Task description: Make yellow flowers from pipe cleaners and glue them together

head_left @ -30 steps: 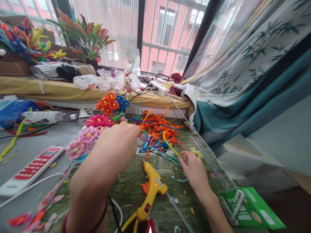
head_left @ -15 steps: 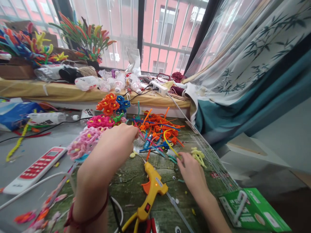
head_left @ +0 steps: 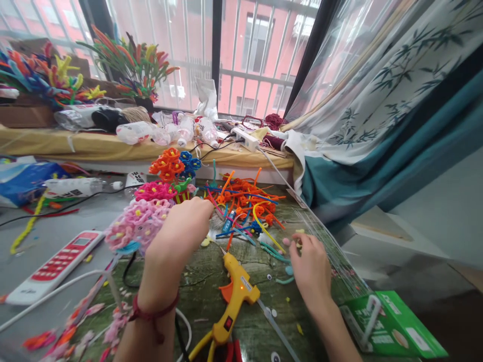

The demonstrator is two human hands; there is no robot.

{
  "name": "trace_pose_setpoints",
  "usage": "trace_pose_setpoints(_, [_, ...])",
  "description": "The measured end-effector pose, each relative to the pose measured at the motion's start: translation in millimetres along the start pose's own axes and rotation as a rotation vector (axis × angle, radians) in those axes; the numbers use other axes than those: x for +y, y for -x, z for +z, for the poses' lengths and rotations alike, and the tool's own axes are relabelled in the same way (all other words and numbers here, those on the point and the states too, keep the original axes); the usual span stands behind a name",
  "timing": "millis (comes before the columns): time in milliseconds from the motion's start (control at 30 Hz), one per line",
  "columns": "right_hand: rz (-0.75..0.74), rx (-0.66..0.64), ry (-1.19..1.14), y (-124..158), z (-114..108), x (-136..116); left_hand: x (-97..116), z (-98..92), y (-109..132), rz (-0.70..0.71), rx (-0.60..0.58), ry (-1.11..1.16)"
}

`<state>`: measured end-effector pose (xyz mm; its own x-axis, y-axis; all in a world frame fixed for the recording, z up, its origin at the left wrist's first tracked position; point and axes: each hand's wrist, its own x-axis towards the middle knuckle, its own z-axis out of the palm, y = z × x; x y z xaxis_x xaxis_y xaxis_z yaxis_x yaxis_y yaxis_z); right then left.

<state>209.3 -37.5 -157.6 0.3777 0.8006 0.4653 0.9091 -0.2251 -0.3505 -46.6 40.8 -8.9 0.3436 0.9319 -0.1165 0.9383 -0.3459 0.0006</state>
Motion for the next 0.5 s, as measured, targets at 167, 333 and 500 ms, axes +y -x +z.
trace_pose_setpoints(167, [-0.03,-0.002,-0.056,2.1,0.4,-5.5,9.2,11.1,-11.7,-0.03,-0.102,0.002])
trace_pose_setpoints(333, [-0.03,-0.022,-0.163,4.0,4.4,-8.1,9.1,22.3,-20.4,-0.077,-0.145,-0.011])
trace_pose_setpoints(500, [-0.033,-0.044,-0.283,5.8,3.2,-15.8,7.0,30.6,-26.6,-0.087,-0.153,-0.033])
